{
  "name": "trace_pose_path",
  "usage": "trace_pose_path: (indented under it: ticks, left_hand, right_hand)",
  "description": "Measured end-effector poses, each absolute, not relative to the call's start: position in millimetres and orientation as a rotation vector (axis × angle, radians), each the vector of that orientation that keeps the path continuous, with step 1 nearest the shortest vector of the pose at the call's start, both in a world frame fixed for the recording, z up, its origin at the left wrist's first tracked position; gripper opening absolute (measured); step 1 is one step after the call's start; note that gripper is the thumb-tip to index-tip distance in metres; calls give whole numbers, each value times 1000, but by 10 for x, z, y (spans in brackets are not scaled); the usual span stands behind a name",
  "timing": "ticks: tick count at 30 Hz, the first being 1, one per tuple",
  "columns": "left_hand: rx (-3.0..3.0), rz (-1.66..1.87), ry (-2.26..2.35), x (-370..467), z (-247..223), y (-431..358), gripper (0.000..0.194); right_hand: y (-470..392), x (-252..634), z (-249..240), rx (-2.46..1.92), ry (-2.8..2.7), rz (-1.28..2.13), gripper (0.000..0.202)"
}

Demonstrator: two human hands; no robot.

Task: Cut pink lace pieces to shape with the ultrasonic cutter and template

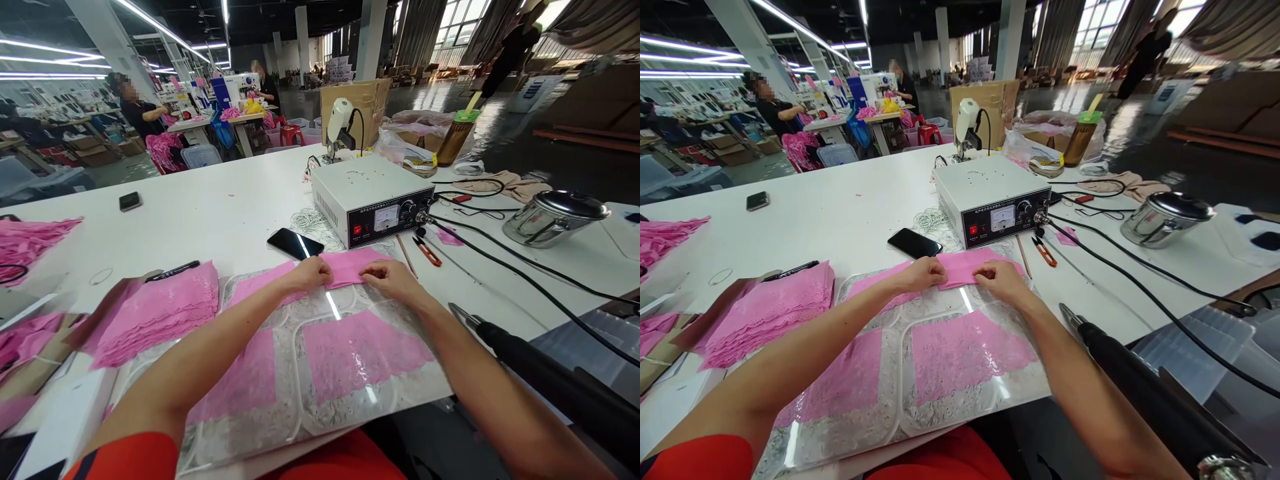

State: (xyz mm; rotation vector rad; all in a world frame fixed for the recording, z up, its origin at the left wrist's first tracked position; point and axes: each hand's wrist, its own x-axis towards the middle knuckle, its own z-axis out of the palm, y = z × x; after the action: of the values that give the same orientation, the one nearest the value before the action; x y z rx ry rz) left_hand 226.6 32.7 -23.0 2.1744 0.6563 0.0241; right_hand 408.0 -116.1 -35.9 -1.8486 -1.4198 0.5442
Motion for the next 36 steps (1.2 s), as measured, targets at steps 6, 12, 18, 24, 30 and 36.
trace_pose_path:
  ticks: [6, 12, 18, 24, 30, 36]
  left_hand:
    - [2160, -14, 650, 2256, -183, 332, 32]
    - [2173, -63, 658, 2242, -77, 330, 32]
    - [2239, -41, 701, 2184, 138, 316, 23]
    - [2290, 13, 662, 1985, 351, 133, 18]
    - [2281, -60, 553, 1524, 288, -407, 16]
    - [2357, -120, 474, 1335, 131, -844, 17]
  right_hand:
    - [-1181, 3983, -406, -1864, -1522, 338, 22]
    - [-1141, 3948, -458, -1919, -1609, 62, 16]
    - [-1131, 4083, -505, -1950, -1565, -38, 13]
    - [-1353, 4168, -414, -1967, -1529, -47, 16]
    - [-2028, 3897, -470, -1739, -1711, -57, 17]
    - [-2447, 3703, -599, -1619, -1778, -203, 23]
